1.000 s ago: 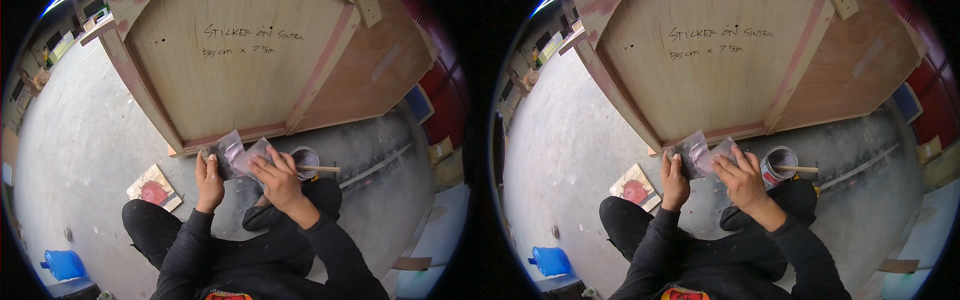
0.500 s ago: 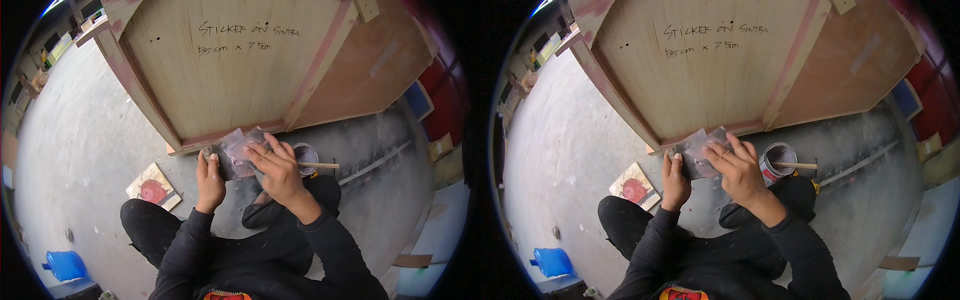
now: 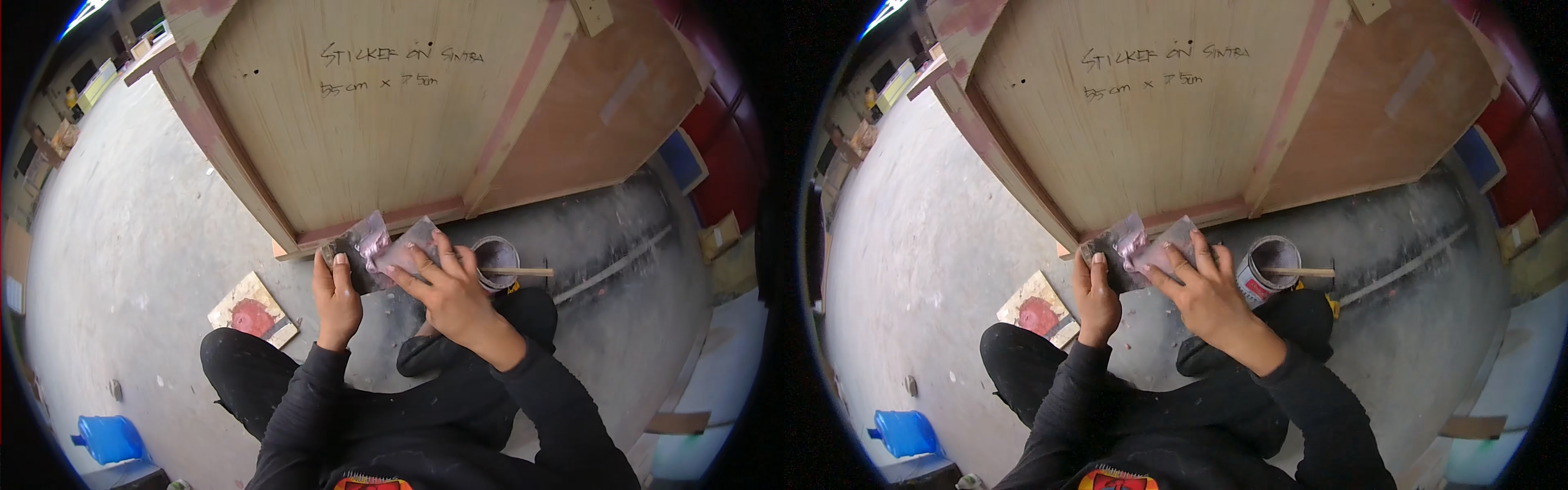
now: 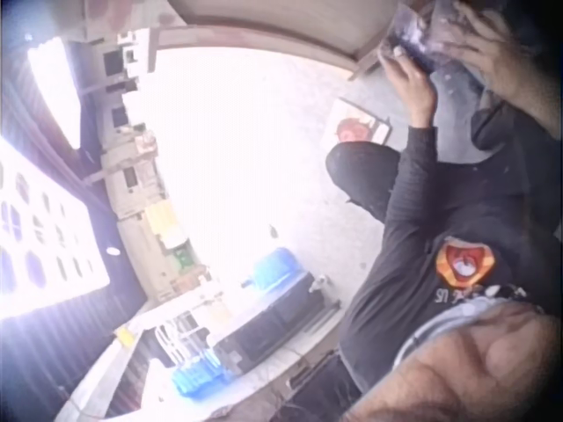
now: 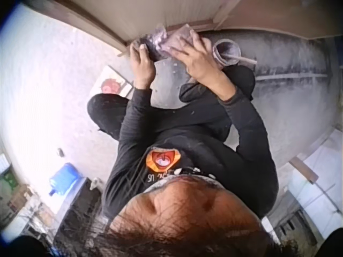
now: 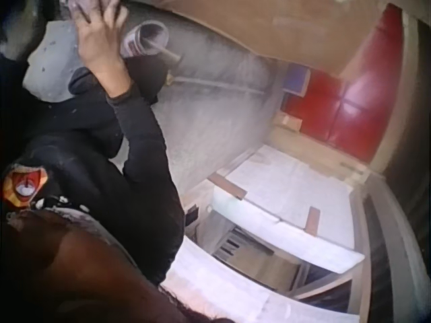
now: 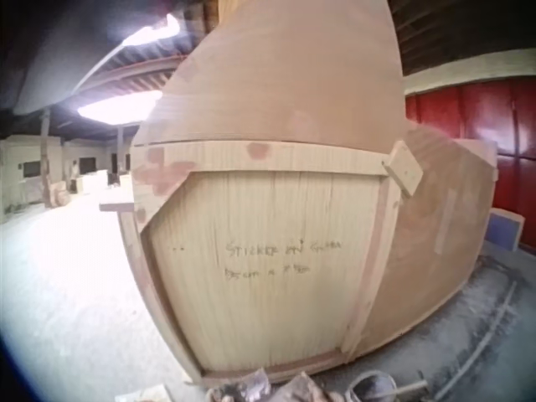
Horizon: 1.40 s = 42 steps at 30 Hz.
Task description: The recorder is sitting on the floor stirring a bucket of putty with a stick, then transferring it to putty knives and mixing it with a hardener.
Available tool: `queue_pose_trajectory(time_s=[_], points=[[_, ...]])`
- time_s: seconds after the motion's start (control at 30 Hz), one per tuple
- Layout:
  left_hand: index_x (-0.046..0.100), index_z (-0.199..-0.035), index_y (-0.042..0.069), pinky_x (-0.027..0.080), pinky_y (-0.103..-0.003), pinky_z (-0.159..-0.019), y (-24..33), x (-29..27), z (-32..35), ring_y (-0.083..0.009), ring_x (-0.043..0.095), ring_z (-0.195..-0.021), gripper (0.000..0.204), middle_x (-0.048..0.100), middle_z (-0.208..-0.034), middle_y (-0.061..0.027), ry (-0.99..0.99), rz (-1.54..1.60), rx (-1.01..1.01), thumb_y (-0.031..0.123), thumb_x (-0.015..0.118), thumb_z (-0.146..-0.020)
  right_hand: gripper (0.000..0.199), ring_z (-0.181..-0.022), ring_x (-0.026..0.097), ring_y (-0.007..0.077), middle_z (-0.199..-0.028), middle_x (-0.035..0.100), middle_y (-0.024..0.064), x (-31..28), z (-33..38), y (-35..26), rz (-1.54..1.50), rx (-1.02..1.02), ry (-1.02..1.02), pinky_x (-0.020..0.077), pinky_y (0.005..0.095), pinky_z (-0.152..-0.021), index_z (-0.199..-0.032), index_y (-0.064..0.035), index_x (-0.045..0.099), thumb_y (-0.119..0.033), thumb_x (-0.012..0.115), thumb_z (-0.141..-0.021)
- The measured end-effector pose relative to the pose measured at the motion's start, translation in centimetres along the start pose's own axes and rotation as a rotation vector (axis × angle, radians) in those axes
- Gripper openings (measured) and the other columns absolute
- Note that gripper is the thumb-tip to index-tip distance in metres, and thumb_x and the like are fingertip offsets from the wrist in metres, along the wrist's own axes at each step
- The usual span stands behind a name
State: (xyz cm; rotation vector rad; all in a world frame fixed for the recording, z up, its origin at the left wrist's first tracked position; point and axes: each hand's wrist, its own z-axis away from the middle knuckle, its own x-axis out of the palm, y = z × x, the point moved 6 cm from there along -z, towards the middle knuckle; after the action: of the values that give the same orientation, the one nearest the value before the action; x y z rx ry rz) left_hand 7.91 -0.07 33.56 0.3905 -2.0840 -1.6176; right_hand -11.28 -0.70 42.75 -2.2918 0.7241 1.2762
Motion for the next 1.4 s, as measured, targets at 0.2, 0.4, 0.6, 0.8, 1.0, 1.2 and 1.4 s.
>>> queue_pose_trajectory(time_s=[0.2, 0.4, 0.6, 0.8, 1.0, 1.2, 1.4], points=[[0.053, -0.132, -0.007, 0.047, -0.027, -0.082, 0.9, 0.5, 0.7, -0.0112, 0.055, -0.092, 0.034, 0.063, -0.106, -0.0051, -0.033, -0.058, 0.057, 0.018, 0.049, -0.11, 0.05, -0.132, 0.056, 0.0369, -0.131, 0.07, 0.0066, -0.1, -1.0, 0.2, -0.049, -0.023, 0.003, 0.0358, 0.0519, -0.101, -0.125, -0.0167, 0.075, 0.001, 0.062, -0.08], [0.055, -0.129, -0.004, 0.047, -0.028, -0.079, -1.2, 0.3, -0.1, -0.0104, 0.054, -0.089, 0.031, 0.062, -0.105, -0.0052, -0.036, 0.131, -0.153, 0.018, 0.047, -0.11, 0.047, -0.129, 0.059, 0.0397, -0.132, 0.071, 0.0083, 1.1, -0.4, 0.5, -0.143, -0.012, 0.039, 0.0345, 0.051, -0.1, -0.124, -0.0134, 0.074, 0.002, 0.058, -0.083], [0.055, -0.127, 0.002, 0.056, -0.035, -0.087, -1.8, 1.3, 0.2, -0.0151, 0.064, -0.1, 0.026, 0.065, -0.109, -0.0056, -0.042, 0.709, -0.468, 0.016, 0.044, -0.109, 0.046, -0.132, 0.059, 0.0403, -0.126, 0.073, 0.0109, 2.3, 1.2, 0.6, -0.328, 0.004, 0.179, 0.0364, 0.0488, -0.099, -0.121, -0.0123, 0.076, 0.002, 0.056, -0.083], [0.055, -0.126, 0.001, 0.053, -0.031, -0.087, -1.1, 0.5, -0.1, -0.0133, 0.062, -0.099, 0.026, 0.064, -0.109, -0.0064, -0.007, 0.416, -0.259, 0.018, 0.045, -0.11, 0.047, -0.13, 0.06, 0.039, -0.12, 0.075, 0.0112, 0.7, 2.3, 1.7, -0.146, 0.139, 0.164, 0.035, 0.0466, -0.105, -0.118, -0.0107, 0.078, 0.005, 0.056, -0.079], [0.054, -0.129, -0.005, 0.047, -0.029, -0.084, -0.1, 0.5, 0.9, -0.0126, 0.055, -0.094, 0.03, 0.064, -0.105, -0.0075, 0.07, 0.012, -0.052, 0.017, 0.05, -0.109, 0.042, -0.129, 0.061, 0.0344, -0.121, 0.074, 0.0067, 0.3, 0.7, -1.0, -0.172, 0.069, 0.067, 0.0348, 0.0507, -0.103, -0.115, -0.0137, 0.078, 0.0, 0.06, -0.08], [0.054, -0.129, -0.005, 0.048, -0.029, -0.084, 0.1, 0.5, 1.0, -0.013, 0.056, -0.093, 0.031, 0.064, -0.108, -0.0074, 0.055, -0.075, -0.105, 0.018, 0.048, -0.109, 0.049, -0.131, 0.058, 0.0372, -0.124, 0.073, 0.0073, 1.6, -0.4, 0.0, -0.173, 0.039, 0.032, 0.0348, 0.0495, -0.103, -0.122, -0.014, 0.075, 0.002, 0.06, -0.079], [0.057, -0.124, 0.005, 0.051, -0.027, -0.087, -1.7, 0.9, 0.3, -0.0082, 0.059, -0.098, 0.021, 0.063, -0.107, -0.0004, -0.027, 0.586, -0.263, 0.017, 0.048, -0.11, 0.058, -0.137, 0.052, 0.0418, -0.13, 0.071, 0.0091, 3.2, 0.4, 1.1, -0.225, -0.005, 0.11, 0.0331, 0.0495, -0.105, -0.133, -0.0151, 0.071, 0.005, 0.059, -0.08]])
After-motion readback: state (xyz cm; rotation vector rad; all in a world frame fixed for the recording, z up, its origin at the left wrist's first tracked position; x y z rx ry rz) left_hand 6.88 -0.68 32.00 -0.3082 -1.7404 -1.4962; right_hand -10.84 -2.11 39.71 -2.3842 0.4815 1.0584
